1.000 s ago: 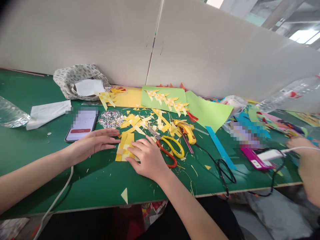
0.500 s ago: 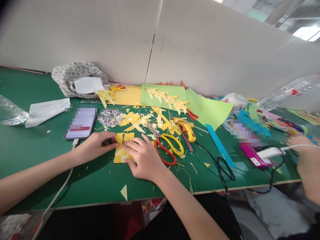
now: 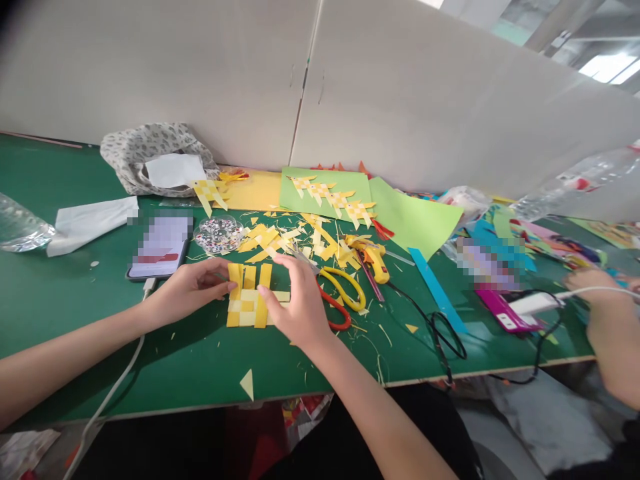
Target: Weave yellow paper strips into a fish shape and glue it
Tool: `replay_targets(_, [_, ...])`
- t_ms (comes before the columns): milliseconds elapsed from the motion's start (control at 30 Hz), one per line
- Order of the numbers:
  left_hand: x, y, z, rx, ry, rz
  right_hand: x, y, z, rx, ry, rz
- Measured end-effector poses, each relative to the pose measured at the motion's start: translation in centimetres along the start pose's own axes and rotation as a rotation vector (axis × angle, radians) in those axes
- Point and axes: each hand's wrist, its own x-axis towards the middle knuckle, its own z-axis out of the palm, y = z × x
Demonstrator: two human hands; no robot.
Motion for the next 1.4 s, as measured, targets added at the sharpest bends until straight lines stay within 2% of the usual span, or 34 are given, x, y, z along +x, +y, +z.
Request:
replay_targets(67, [0.1,0.0,0.1,-0.093,-0.025,-0.054,0.1,0.4,-0.2,-0.013,-0.048,0.074])
replay_targets(200, [0.1,0.0,0.4,-0.186,-0.033,-0.090,0.4,0.7,-0.7,0.005,-0.186,0.103])
replay_targets(433, [-0.2,0.5,0.3,-0.233,0.015,-0.060,0.9,0.5,-1.4,0.286,-0.271,0.233])
replay_targets(567, [-0.3,1.0,0.5,-0.317,0.008,-0.052,1.1,0.4,-1.2,0.465,-0.234,0.273])
replay_targets(667, [-0.3,1.5,0.7,-0.389,0.010,-0.145,0.9,0.2,-0.7,0.503,-0.168,0.290])
replay_targets(767, [-0.3,1.8,0.9,-0.396,-0.038,-0.210,0.7,-0.3,-0.1,0.502,-0.124,0.272])
replay_targets(933, [-0.2,1.4,1.1,-0.444,-0.123,-0.140,0.7,-0.8,0.0,0.457,-0.162,0.281])
replay_targets(1033, [-0.2,1.2,1.1,-0.433,-0.141,-0.124,1.1,-0.6,-0.4,0.395,-0.190,0.307])
replay_targets(1167, [-0.3,1.2,1.3,-0.399,-0.143,-0.119,1.5,-0.3,-0.9,0.328,-0.251,0.263])
replay_targets(1400, [-0.5,1.3,1.7,-0.392,-0.150,-0.113,1.3,-0.6,-0.3,0.350,-0.174,0.283])
